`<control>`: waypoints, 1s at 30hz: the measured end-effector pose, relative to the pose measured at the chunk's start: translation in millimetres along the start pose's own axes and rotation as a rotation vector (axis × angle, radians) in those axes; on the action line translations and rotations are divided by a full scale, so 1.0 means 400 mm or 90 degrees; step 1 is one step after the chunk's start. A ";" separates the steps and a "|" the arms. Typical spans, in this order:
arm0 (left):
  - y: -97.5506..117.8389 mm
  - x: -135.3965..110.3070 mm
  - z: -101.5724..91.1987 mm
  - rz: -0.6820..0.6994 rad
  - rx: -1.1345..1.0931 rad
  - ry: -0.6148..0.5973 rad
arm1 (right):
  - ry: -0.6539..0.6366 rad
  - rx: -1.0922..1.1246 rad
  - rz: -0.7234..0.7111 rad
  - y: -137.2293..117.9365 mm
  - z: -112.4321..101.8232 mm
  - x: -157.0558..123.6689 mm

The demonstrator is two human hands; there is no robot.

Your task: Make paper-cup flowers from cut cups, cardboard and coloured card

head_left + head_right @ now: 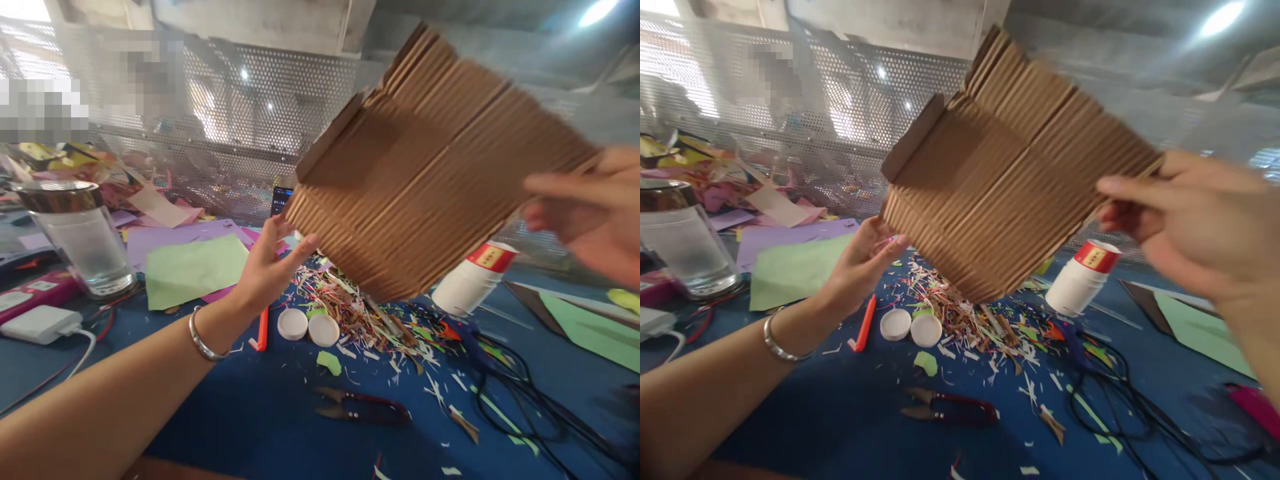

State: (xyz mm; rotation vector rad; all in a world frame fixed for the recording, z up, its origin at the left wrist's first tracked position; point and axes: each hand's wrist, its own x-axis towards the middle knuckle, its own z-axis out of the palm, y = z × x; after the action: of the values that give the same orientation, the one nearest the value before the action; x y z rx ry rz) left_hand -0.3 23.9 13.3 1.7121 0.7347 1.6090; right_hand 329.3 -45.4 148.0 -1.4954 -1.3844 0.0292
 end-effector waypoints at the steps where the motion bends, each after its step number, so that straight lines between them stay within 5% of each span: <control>1: 0.006 0.007 -0.004 -0.021 -0.055 -0.002 | -0.036 0.115 0.077 -0.010 0.015 -0.045; 3: 0.021 0.020 -0.014 -0.087 -0.170 -0.005 | -0.051 0.226 0.191 -0.015 0.035 -0.132; 7: 0.062 0.032 -0.041 -0.202 -0.292 -0.012 | -0.247 0.218 0.316 0.009 0.040 -0.262; 11: 0.099 0.024 -0.058 -0.265 -0.281 -0.162 | -0.371 0.251 0.367 0.019 0.029 -0.316; 19: 0.136 -0.007 -0.082 -0.360 -0.256 -0.357 | -0.348 0.346 0.403 0.018 0.043 -0.344; 28: 0.186 -0.070 -0.186 -0.339 -0.034 -0.511 | -0.573 0.346 0.321 0.022 0.070 -0.432; 30: 0.196 -0.083 -0.196 -0.226 0.088 -0.424 | -0.619 0.337 0.309 0.019 0.081 -0.460</control>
State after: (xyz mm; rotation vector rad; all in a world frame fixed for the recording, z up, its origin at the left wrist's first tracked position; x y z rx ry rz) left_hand -84.6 -43.4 55.6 1.9215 0.7566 0.6925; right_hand 253.7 -158.1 19.5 -1.3416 -1.4976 1.4699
